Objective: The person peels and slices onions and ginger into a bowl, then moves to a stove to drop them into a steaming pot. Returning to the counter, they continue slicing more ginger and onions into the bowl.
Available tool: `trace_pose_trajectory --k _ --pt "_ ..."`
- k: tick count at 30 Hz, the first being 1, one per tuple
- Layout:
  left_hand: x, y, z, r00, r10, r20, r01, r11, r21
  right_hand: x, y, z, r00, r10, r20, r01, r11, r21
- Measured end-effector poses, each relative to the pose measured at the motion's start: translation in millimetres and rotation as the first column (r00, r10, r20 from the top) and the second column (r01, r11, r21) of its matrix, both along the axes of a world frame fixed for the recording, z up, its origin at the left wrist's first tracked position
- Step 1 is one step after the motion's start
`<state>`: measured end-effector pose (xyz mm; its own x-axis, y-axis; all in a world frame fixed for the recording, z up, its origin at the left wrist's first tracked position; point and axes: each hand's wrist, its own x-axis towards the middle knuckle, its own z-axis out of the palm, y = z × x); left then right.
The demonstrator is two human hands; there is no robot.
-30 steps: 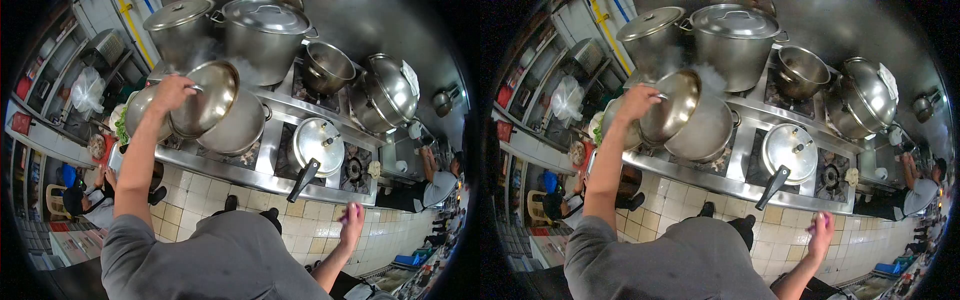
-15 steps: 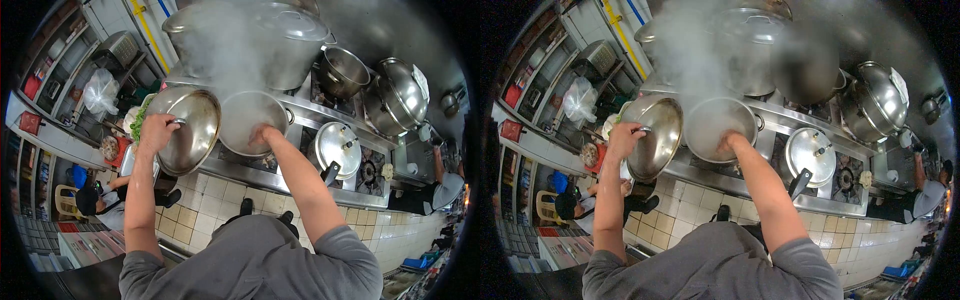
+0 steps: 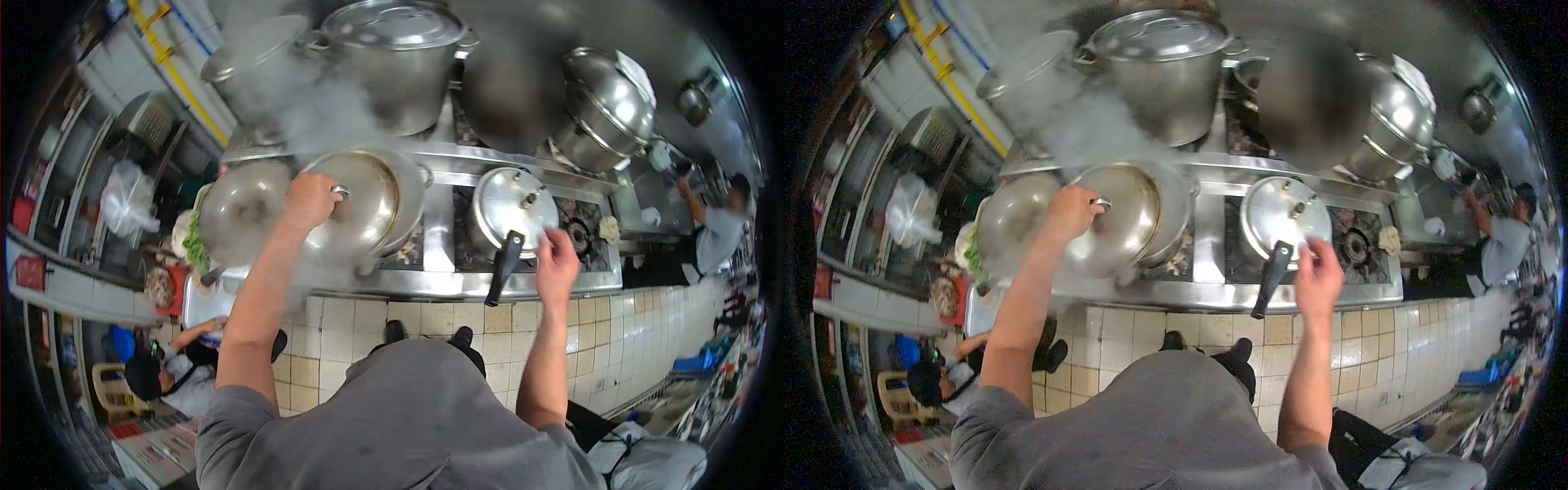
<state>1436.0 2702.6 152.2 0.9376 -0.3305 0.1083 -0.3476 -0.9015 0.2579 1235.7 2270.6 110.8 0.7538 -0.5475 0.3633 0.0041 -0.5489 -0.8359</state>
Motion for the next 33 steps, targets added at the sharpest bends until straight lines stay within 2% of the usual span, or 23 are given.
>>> trace_pose_trajectory --k 1,3,5,7,11,13,14,15,17,18,19,20,21,22,23,24,25,27,28,29,31,32,33 --pt "7.9 -17.0 -4.4 1.000 0.006 -0.014 -0.006 0.999 0.050 -33.5 -30.5 -12.0 0.997 -0.076 -0.030 0.076 0.997 -0.003" --pt "19.9 -39.5 -13.9 1.000 -0.025 0.000 0.025 0.997 0.073 -109.6 -80.9 -43.2 0.944 -0.251 -0.213 0.250 0.968 -0.035" --pt "29.2 -54.7 -18.5 0.999 -0.043 0.011 0.042 0.993 0.106 -186.6 -107.8 -79.1 0.884 -0.412 -0.220 0.356 0.899 -0.256" --pt "35.0 -67.5 -20.3 1.000 0.006 -0.030 -0.001 0.984 0.178 -268.1 -149.2 -153.1 0.781 -0.476 -0.404 0.446 0.878 -0.172" --pt "34.8 -86.9 -23.7 0.999 -0.028 -0.037 0.034 0.981 0.193 -345.6 -146.3 -196.4 0.549 -0.456 -0.701 0.479 0.858 -0.183" --pt "33.7 -93.6 -33.6 1.000 0.012 0.025 -0.015 0.990 0.141 -364.8 -153.9 -215.6 0.485 -0.386 -0.784 0.368 0.904 -0.218" --pt "34.7 -94.1 -40.4 0.997 0.038 0.063 -0.045 0.993 0.109 -370.9 -165.0 -221.4 0.459 -0.306 -0.834 0.303 0.937 -0.177" --pt "34.1 -94.8 -44.6 0.993 0.066 0.101 -0.073 0.995 0.072 -375.0 -180.5 -230.4 0.461 -0.306 -0.833 0.308 0.936 -0.173" --pt "5.1 -112.0 -19.7 0.971 0.121 0.205 -0.151 0.979 0.136 -388.0 -217.1 -243.6 0.471 -0.179 -0.864 0.276 0.960 -0.048" --pt "-0.1 -116.1 -21.9 0.964 0.115 0.238 -0.148 0.981 0.125 -383.6 -235.6 -225.2 0.443 -0.145 -0.885 0.287 0.958 -0.014" --pt "-22.6 -133.5 -14.6 0.956 0.170 0.237 -0.160 0.985 -0.062 -399.3 -261.4 -249.0 0.562 -0.260 -0.785 0.235 0.960 -0.151" --pt "-44.5 -156.1 -5.8 0.956 0.160 0.247 -0.129 0.982 -0.136 -396.2 -284.0 -234.9 0.506 -0.246 -0.827 0.320 0.943 -0.084" --pt "-67.4 -190.2 7.6 0.967 0.183 0.179 -0.138 0.962 -0.237 -398.0 -308.9 -237.7 0.547 -0.299 -0.782 0.354 0.929 -0.108" --pt "-88.2 -227.7 9.7 0.970 0.141 0.198 -0.056 0.923 -0.381 -393.3 -328.5 -231.8 0.527 -0.371 -0.765 0.392 0.904 -0.168" --pt "-109.8 -274.9 14.8 0.975 0.159 0.158 -0.072 0.890 -0.449 -379.3 -344.1 -189.7 0.455 -0.269 -0.849 0.385 0.919 -0.085" --pt "-119.8 -308.4 4.4 0.986 0.062 0.153 0.025 0.861 -0.509 -374.1 -361.8 -177.8 0.470 -0.267 -0.842 0.394 0.916 -0.071" --pt "-124.4 -345.9 -5.4 0.988 -0.022 0.150 0.105 0.809 -0.578 -374.0 -378.7 -178.9 0.557 -0.258 -0.790 0.368 0.929 -0.044" --pt "-155.6 -435.0 5.1 0.990 -0.138 0.008 0.119 0.827 -0.549 -356.4 -403.2 -143.6 0.614 -0.113 -0.781 0.349 0.926 0.141" --pt "-162.1 -470.0 2.2 0.966 -0.257 -0.011 0.201 0.784 -0.588 -350.7 -413.8 -147.9 0.710 -0.168 -0.684 0.339 0.933 0.123" --pt "-172.2 -505.8 7.2 0.944 -0.330 0.003 0.276 0.786 -0.553 -345.5 -421.2 -156.6 0.790 -0.210 -0.576 0.324 0.941 0.102" --pt "-179.5 -566.9 11.4 0.860 -0.502 0.092 0.481 0.737 -0.475 -339.8 -443.7 -145.6 0.788 -0.202 -0.581 0.291 0.955 0.063" --pt "-181.8 -598.0 14.1 0.837 -0.539 0.091 0.512 0.714 -0.477 -339.5 -458.8 -140.9 0.777 -0.238 -0.583 0.333 0.941 0.061" --pt "-183.9 -628.9 17.5 0.820 -0.567 0.077 0.529 0.700 -0.479 -341.1 -473.8 -137.5 0.759 -0.189 -0.622 0.328 0.938 0.115"
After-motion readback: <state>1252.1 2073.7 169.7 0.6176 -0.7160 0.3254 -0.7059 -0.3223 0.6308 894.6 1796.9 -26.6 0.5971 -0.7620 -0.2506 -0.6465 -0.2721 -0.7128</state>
